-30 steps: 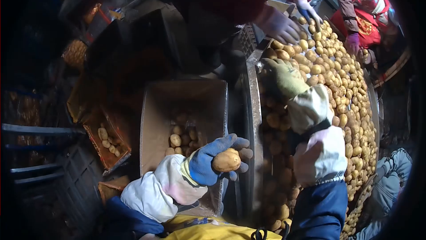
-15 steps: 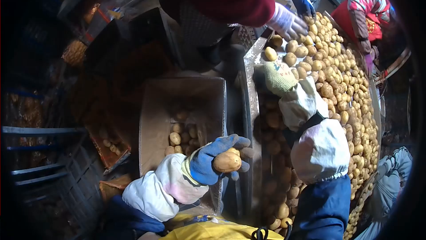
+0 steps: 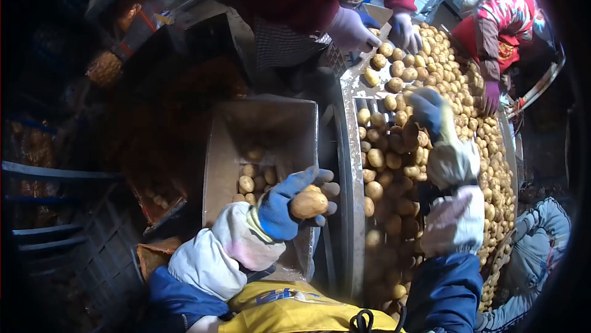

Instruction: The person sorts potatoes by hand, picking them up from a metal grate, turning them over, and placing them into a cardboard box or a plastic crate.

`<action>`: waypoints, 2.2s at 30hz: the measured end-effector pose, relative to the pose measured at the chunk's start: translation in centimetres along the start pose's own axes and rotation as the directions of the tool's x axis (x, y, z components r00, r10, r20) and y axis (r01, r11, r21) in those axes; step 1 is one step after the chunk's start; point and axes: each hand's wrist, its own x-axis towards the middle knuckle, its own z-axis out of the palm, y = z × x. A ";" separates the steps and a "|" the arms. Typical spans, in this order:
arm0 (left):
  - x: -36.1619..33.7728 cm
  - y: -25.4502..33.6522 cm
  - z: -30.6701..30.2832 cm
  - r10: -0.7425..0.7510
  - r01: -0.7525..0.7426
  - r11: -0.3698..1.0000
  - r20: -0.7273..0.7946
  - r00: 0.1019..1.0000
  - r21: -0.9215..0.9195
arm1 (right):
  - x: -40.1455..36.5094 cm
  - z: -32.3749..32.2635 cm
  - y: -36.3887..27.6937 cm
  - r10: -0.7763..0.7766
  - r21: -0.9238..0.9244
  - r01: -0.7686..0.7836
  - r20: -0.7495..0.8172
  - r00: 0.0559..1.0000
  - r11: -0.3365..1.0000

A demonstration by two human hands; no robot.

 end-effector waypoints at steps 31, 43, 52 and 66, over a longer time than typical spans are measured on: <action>-15.1 -0.7 -7.9 0.283 -0.255 0.950 0.147 0.948 -0.180 | -32.4 4.9 -13.4 0.385 0.419 -0.375 0.064 0.921 0.827; -25.0 -2.7 -11.3 0.596 -0.642 0.765 -0.431 0.677 0.049 | -32.5 10.4 -17.2 0.258 0.359 -0.365 0.313 0.914 0.859; -26.7 -4.0 -11.0 0.490 -0.545 0.828 -0.300 0.819 -0.136 | -28.1 20.0 -28.9 -0.122 0.141 0.029 0.715 0.689 0.990; -26.9 -5.4 -14.0 0.580 -0.350 0.765 -0.342 0.739 0.541 | -28.8 28.8 -27.9 -0.120 0.502 -0.189 0.521 0.845 0.844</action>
